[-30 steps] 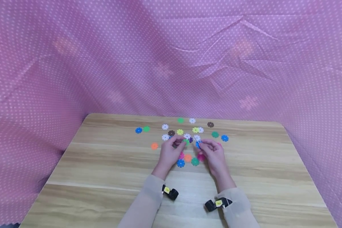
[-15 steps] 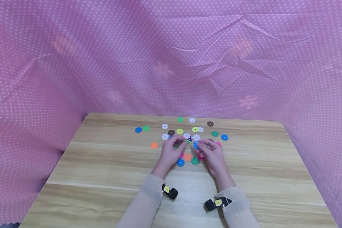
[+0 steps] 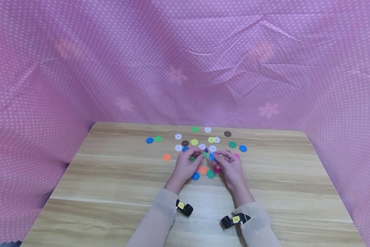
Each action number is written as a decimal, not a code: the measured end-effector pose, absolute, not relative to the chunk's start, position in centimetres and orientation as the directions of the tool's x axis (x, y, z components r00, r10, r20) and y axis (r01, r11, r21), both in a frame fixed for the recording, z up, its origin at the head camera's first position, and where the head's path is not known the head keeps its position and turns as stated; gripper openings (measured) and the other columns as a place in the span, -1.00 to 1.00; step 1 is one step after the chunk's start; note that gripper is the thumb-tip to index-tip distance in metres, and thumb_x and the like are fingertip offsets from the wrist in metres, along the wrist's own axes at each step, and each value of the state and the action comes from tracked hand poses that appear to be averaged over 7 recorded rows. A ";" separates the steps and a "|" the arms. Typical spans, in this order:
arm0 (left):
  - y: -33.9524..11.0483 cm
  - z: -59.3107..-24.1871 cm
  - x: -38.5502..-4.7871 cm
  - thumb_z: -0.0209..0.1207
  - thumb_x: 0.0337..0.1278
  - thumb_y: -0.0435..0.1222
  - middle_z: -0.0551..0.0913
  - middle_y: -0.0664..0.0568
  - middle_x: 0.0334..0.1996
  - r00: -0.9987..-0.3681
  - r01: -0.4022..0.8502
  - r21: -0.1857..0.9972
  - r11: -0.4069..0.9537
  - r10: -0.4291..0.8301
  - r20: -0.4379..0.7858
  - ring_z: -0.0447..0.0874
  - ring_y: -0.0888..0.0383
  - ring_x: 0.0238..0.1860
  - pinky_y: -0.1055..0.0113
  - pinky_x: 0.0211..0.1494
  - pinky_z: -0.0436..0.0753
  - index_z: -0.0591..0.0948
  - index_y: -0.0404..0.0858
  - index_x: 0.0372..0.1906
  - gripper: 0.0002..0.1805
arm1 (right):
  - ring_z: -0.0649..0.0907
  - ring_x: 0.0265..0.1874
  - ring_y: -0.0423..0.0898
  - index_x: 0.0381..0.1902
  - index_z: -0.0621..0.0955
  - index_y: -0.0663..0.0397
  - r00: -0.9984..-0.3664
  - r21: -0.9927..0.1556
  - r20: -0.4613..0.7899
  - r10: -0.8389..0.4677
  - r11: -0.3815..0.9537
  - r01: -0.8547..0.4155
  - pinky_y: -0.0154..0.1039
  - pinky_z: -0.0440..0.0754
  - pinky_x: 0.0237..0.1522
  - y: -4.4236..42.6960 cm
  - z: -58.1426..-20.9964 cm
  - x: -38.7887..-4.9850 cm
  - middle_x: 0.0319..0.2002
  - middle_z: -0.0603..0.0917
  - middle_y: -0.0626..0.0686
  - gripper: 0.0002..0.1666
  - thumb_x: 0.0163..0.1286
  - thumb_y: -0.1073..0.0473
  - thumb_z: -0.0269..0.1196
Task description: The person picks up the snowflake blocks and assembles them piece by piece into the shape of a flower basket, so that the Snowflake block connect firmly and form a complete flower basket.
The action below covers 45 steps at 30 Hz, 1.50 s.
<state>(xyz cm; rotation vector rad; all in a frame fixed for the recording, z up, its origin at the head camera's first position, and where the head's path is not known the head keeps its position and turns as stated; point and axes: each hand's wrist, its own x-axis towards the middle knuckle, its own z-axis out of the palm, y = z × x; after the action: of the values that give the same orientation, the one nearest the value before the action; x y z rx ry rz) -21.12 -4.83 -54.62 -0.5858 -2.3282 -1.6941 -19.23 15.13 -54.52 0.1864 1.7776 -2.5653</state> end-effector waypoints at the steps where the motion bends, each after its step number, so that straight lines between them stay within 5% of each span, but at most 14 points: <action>1: -4.8 -54.7 -21.2 0.38 0.47 -0.36 0.81 0.09 -0.13 -0.896 0.438 0.858 0.267 0.204 0.394 0.75 0.17 -0.10 0.23 0.06 0.78 0.76 -0.20 0.01 -0.88 | 0.72 -0.50 -0.14 0.03 0.69 0.39 -0.993 -0.932 -0.104 0.058 -0.355 0.077 -0.37 0.74 -0.36 15.1 -54.5 -19.2 -0.39 0.82 0.03 -0.80 0.53 0.40 0.38; 27: -4.9 -54.7 -20.9 0.48 0.33 -0.38 0.87 0.13 -0.10 -0.866 0.497 0.818 0.289 0.223 0.447 0.83 0.19 -0.03 0.26 0.14 0.80 0.85 -0.16 -0.05 -0.84 | 0.75 -0.45 -0.13 -0.04 0.74 0.38 -0.996 -0.937 -0.081 0.030 -0.342 0.066 -0.35 0.78 -0.34 15.2 -54.5 -19.2 -0.34 0.83 0.07 -0.86 0.47 0.46 0.38; 45: -5.1 -54.7 -20.5 0.50 0.32 -0.36 0.89 0.01 -0.10 -0.841 0.537 0.796 0.277 0.250 0.480 0.87 0.12 -0.01 0.26 0.18 0.79 0.86 -0.22 -0.10 -0.89 | 0.77 -0.44 -0.16 -0.27 0.83 0.02 -1.000 -0.937 -0.019 -0.024 -0.349 0.026 -0.38 0.77 -0.30 15.3 -55.1 -19.0 -0.32 0.84 0.03 -0.69 0.48 0.52 0.33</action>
<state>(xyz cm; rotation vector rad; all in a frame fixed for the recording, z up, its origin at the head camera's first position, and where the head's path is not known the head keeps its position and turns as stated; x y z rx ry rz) -20.53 -5.06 -54.69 -0.7253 -2.2884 -1.5878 -19.03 15.33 -55.11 0.0026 1.7749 -2.5548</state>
